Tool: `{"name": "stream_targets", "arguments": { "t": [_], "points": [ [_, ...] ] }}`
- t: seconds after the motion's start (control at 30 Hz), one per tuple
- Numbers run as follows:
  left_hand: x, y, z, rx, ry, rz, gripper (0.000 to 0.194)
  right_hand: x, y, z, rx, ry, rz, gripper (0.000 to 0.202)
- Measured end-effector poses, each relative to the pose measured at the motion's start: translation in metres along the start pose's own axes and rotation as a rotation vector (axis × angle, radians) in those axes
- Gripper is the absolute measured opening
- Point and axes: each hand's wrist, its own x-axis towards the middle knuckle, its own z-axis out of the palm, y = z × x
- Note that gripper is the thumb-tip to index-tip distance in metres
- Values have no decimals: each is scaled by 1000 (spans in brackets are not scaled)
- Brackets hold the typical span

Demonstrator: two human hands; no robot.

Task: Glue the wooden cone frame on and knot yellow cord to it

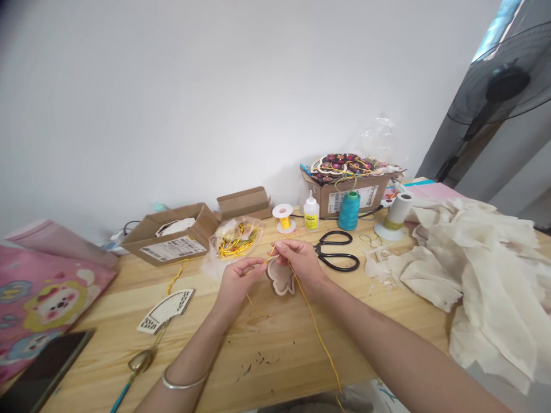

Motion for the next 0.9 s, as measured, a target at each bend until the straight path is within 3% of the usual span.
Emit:
{"name": "stream_targets", "arguments": {
  "t": [0.33,0.9],
  "points": [
    [-1,-4,-3,-166,-70,-64,23,0,-1,0,29,1,33,23],
    [2,-6,-3,-95,29,-7,22,-1,-2,2,26,-14,44,22]
  ]
}}
